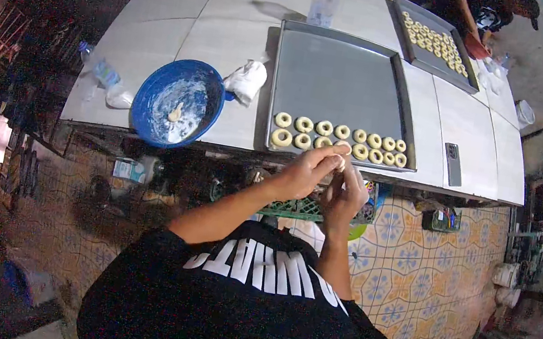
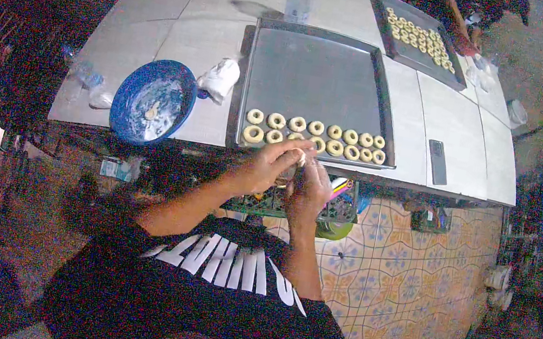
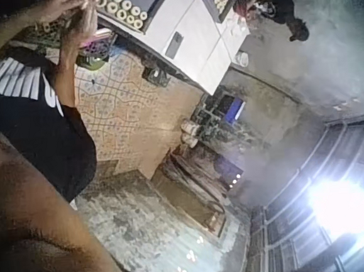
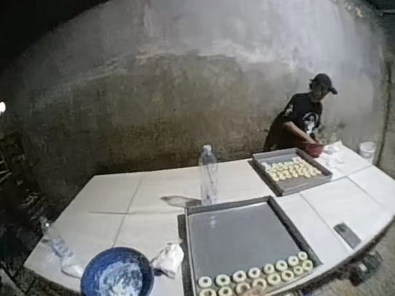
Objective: The person shapes dough into a ring and places it onto a metal tray, rubs flour from a bowl onto their hands, and rolls and shapes another piece of dough.
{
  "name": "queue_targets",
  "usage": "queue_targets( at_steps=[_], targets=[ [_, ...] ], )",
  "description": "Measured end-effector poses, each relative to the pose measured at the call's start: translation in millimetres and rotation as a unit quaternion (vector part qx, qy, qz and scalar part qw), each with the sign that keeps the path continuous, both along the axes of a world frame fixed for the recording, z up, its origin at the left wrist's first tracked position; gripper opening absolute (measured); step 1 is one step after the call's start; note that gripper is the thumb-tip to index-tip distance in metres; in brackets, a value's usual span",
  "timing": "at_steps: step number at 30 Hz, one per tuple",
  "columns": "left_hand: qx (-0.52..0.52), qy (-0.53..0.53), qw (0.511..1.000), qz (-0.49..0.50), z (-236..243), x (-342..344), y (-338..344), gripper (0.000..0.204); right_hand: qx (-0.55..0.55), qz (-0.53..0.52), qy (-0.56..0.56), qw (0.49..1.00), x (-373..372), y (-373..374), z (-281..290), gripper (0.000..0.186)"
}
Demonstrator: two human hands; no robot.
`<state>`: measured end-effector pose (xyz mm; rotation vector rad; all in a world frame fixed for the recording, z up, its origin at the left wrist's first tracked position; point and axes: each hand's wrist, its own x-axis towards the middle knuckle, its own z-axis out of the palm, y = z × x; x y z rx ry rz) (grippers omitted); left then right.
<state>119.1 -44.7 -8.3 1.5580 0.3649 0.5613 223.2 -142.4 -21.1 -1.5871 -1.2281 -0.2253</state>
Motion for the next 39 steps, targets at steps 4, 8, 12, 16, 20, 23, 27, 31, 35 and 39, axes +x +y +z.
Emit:
queue_targets(
  at_steps=[4,8,12,16,20,23,27,31,35,39],
  targets=[
    [0.023,0.048,0.998,0.040,8.1,5.6,-14.8,0.047,-0.061,-0.021,0.003,0.998,7.1,-4.1,12.5,0.041],
    [-0.025,0.070,0.997,0.028,16.7,15.8,-14.7,0.053,-0.073,-0.003,0.060,0.996,0.0,-7.1,31.4,0.045],
    [0.028,0.034,0.995,0.092,5.0,31.7,-17.7,0.045,-0.104,-0.019,0.025,0.994,6.6,-18.2,26.8,0.055],
    [0.061,-0.030,0.994,0.085,5.1,40.8,-23.3,0.030,-0.085,0.016,0.105,0.991,15.1,-36.9,23.4,0.084],
    [0.107,0.050,0.990,0.073,-1.0,44.0,-24.3,0.029,-0.113,0.011,0.126,0.986,19.3,-44.2,20.9,0.069],
    [-0.021,0.140,0.990,0.015,12.9,36.7,-20.3,0.029,-0.151,-0.011,0.046,0.987,19.0,-43.5,10.2,0.061],
    [-0.035,0.040,0.997,-0.056,-28.7,33.7,-9.2,0.033,-0.133,-0.057,0.030,0.989,19.5,-37.0,-3.0,0.038],
    [0.003,0.029,0.998,-0.059,-22.7,26.0,-4.0,0.043,-0.091,-0.029,0.044,0.994,25.9,-31.2,-7.8,0.027],
    [0.018,0.089,0.994,-0.062,14.5,11.0,-4.1,0.044,-0.062,-0.048,0.055,0.995,25.8,-19.1,9.0,0.020],
    [0.012,0.015,1.000,-0.008,25.5,6.4,-3.5,0.043,-0.025,0.119,0.400,0.908,16.0,-9.3,-0.7,0.026]
  ],
)
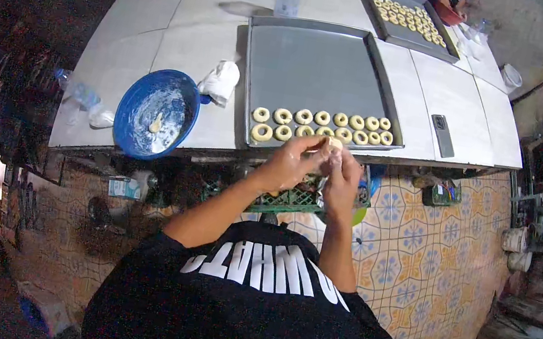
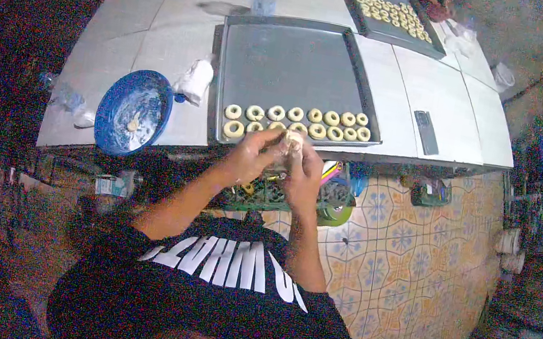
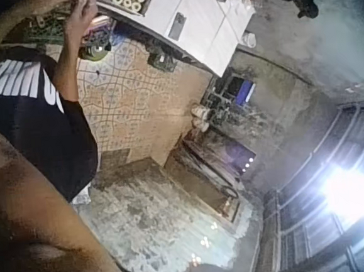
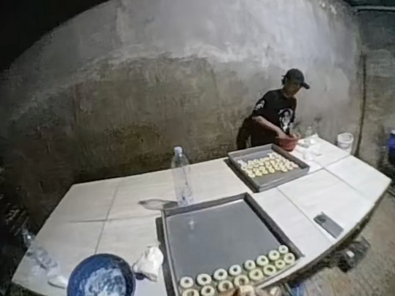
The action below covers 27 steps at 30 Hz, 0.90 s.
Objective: The person shapes dough into a ring and places it onto a metal tray, rubs flour from a bowl onto their hands, and rolls and shapes another piece of dough.
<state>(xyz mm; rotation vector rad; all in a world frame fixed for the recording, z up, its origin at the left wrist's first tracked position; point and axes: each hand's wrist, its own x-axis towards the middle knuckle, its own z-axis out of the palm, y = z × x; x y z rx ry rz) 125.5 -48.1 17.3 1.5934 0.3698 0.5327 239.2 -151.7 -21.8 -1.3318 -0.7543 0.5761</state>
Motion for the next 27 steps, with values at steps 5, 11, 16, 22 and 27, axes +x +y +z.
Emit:
queue_targets(
  at_steps=[5,11,16,22,27],
  targets=[
    [0.046,0.007,0.993,0.111,-19.0,-11.2,20.3,0.028,0.038,0.100,0.273,0.956,-16.1,9.9,21.9,0.030],
    [0.336,-0.063,0.930,0.131,-2.0,-23.7,21.6,0.036,-0.082,0.076,0.139,0.984,-6.9,8.3,7.9,0.040],
    [0.355,-0.033,0.928,0.106,-2.5,-26.2,23.1,0.044,-0.039,0.059,0.060,0.996,-12.3,8.7,22.0,0.029],
    [0.176,-0.046,0.983,-0.027,9.2,-28.2,28.4,0.051,-0.018,0.025,0.025,0.999,-4.3,13.5,-5.7,0.025],
    [0.152,-0.014,0.984,0.097,12.1,-27.9,19.7,0.041,0.048,0.001,0.018,0.999,-18.8,25.0,3.2,0.028]
  ],
)
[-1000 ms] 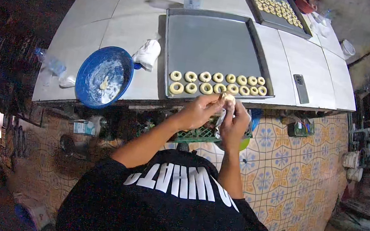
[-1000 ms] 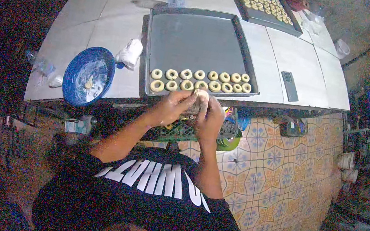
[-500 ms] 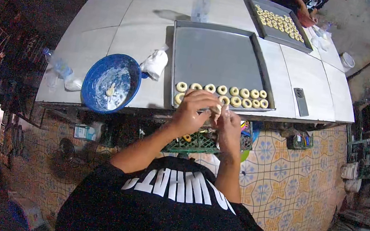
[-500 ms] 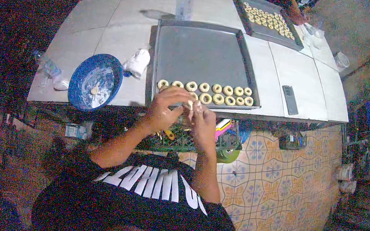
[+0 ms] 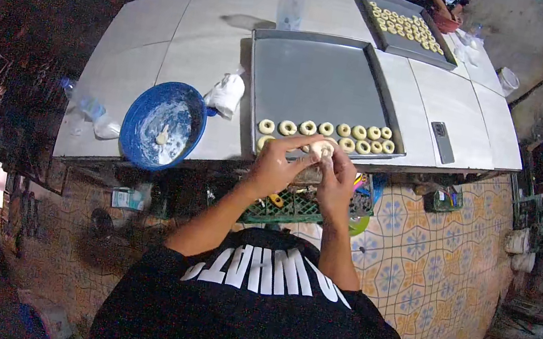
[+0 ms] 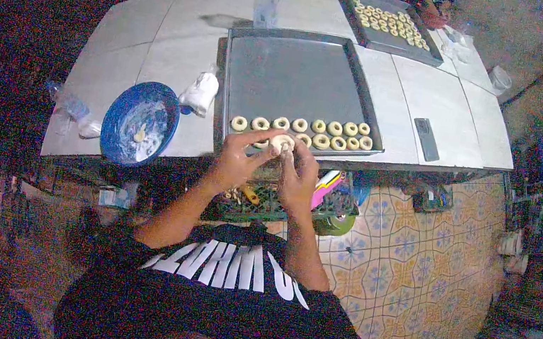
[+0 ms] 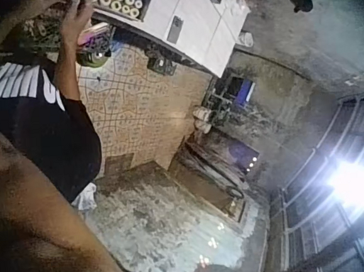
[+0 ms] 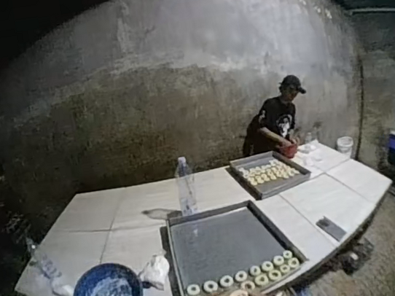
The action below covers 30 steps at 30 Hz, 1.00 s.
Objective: The person shapes dough into a ring and places it onto a metal tray, rubs flour from a bowl onto their hands, and rolls and shapes another piece of dough.
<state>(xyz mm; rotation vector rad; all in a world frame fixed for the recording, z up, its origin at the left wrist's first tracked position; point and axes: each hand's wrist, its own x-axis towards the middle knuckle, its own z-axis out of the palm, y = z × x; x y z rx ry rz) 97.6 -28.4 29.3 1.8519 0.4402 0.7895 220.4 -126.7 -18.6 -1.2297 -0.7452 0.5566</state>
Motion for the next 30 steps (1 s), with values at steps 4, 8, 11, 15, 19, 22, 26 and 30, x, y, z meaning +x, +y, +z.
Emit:
queue_targets(
  at_steps=[4,8,11,15,19,22,26,30],
  targets=[
    [0.013,-0.025,0.997,0.066,-12.0,-1.0,4.8,0.035,-0.030,0.106,0.055,0.992,-5.1,-7.9,25.0,0.046],
    [0.035,-0.005,0.996,0.078,-7.9,4.7,-0.3,0.047,-0.032,0.181,0.012,0.983,-4.7,-4.0,-9.7,0.070],
    [0.158,-0.005,0.986,0.055,-7.3,-0.5,11.5,0.047,-0.010,0.223,0.093,0.970,-9.1,-8.0,-7.8,0.083],
    [0.143,-0.014,0.989,0.045,-8.5,3.5,13.2,0.034,0.054,0.256,0.157,0.952,-5.3,-10.1,-8.3,0.087],
    [0.150,-0.030,0.986,0.061,-19.3,8.9,12.7,0.026,0.033,0.210,0.201,0.956,-0.5,-6.1,-0.3,0.076],
    [0.101,-0.049,0.993,0.025,-16.5,7.8,-5.1,0.035,0.024,0.096,0.229,0.968,11.5,3.4,6.0,0.068],
    [0.156,0.003,0.979,-0.132,-26.8,19.6,-24.3,0.050,0.086,-0.011,0.383,0.920,24.2,10.7,22.5,0.056],
    [0.093,-0.009,0.970,-0.224,-16.2,32.5,-41.1,0.066,0.127,0.001,0.188,0.974,51.3,29.1,15.5,0.069]
  ],
)
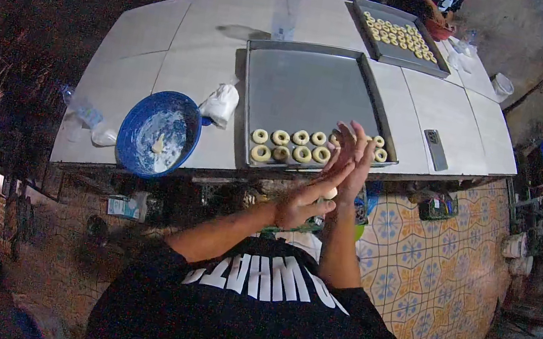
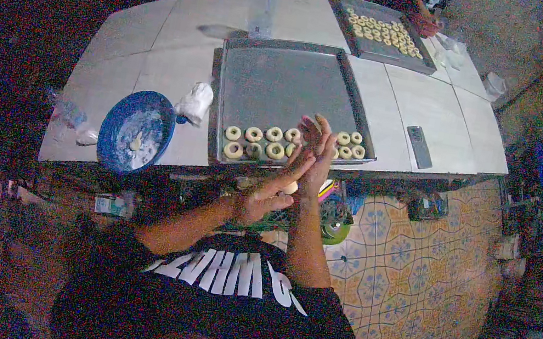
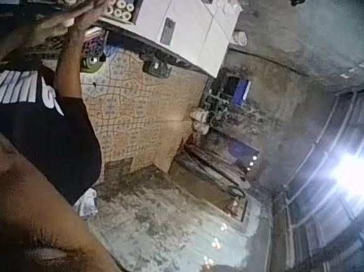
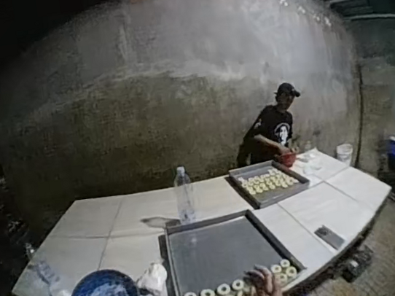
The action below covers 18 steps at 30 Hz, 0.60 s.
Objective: The person shapes dough into a ring and places it onto a metal tray, rubs flour from a bowl onto their hands, and rolls and shapes another piece of dough.
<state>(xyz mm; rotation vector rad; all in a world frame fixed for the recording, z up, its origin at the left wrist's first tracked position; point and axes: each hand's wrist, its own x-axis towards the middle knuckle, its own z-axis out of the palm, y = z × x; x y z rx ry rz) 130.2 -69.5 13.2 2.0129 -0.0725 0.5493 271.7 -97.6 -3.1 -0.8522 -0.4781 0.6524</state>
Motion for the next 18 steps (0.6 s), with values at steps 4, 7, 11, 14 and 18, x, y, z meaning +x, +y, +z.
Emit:
queue_targets(
  at_steps=[4,7,11,14,18],
  targets=[
    [-0.207,-0.121,0.969,0.064,30.0,23.2,6.6,0.076,-0.016,-0.004,-0.188,0.982,-42.5,-0.4,-5.4,0.092],
    [-0.030,-0.153,0.978,0.137,37.3,23.9,38.4,0.078,0.039,0.024,-0.186,0.981,-72.1,-10.7,48.7,0.117],
    [-0.040,-0.021,0.995,0.084,37.0,10.0,1.1,0.104,0.071,-0.018,-0.151,0.986,-59.2,-19.3,99.1,0.128],
    [-0.134,-0.143,0.980,0.034,73.3,5.3,-6.6,0.104,0.047,-0.030,-0.278,0.959,-52.7,-12.6,82.1,0.122],
    [-0.041,-0.192,0.971,0.136,73.1,13.1,32.7,0.107,0.028,0.008,-0.379,0.925,-77.5,-16.1,60.7,0.121]
  ],
)
